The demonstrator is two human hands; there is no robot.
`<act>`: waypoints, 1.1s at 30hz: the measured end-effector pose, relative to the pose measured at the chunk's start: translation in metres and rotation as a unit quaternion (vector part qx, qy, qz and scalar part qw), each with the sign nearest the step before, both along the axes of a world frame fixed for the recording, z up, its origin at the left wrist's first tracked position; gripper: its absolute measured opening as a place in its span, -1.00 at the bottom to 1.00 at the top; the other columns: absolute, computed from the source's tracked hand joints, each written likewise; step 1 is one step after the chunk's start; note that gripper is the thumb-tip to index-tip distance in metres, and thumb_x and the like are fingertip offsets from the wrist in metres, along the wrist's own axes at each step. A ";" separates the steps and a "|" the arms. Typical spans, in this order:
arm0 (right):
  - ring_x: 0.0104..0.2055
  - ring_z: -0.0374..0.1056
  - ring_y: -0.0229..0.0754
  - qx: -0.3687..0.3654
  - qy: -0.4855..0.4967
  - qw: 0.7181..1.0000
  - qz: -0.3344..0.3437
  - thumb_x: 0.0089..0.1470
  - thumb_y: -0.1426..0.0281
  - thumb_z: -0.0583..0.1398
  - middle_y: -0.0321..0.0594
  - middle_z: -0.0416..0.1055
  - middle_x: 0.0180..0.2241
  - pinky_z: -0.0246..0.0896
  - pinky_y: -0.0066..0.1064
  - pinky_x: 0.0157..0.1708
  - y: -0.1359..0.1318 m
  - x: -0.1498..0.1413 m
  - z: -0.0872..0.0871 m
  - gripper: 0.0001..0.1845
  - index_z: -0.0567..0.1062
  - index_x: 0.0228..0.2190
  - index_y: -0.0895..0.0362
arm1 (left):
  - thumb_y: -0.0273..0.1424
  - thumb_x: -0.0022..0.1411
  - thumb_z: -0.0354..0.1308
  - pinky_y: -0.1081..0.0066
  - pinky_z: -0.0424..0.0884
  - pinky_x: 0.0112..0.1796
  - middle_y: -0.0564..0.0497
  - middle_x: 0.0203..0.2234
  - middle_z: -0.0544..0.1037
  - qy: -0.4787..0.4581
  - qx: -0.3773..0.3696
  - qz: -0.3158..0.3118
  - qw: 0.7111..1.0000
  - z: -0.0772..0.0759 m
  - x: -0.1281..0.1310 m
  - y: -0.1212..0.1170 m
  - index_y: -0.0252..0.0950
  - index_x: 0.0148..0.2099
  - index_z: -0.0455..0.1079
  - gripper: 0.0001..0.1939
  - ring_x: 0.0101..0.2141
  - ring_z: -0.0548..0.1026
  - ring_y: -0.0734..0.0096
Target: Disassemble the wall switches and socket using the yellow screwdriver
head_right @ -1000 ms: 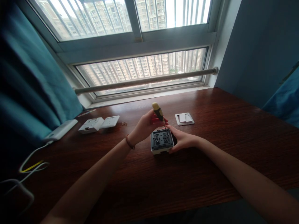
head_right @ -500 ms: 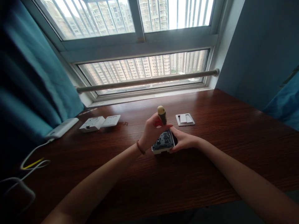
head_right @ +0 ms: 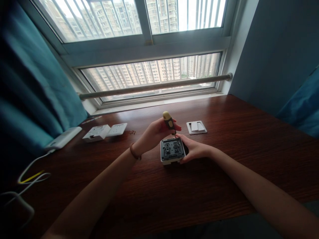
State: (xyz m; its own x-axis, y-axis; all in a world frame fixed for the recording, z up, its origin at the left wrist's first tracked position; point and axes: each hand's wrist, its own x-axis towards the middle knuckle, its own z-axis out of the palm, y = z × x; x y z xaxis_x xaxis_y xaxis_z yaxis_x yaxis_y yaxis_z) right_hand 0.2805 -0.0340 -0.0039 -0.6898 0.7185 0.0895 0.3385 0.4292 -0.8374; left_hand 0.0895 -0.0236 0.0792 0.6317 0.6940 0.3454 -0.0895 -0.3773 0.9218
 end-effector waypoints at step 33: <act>0.18 -0.11 0.00 0.007 0.009 1.000 0.009 -0.30 0.29 0.34 -0.07 -0.08 0.15 -0.19 -0.20 0.14 0.001 0.002 -0.002 0.10 -0.16 0.16 0.09 | -0.23 -0.14 0.26 0.42 0.36 -0.43 0.00 -0.54 0.49 0.049 0.118 0.266 0.956 -0.019 0.007 0.007 -0.34 -0.47 0.33 -0.71 -0.49 0.43 0.43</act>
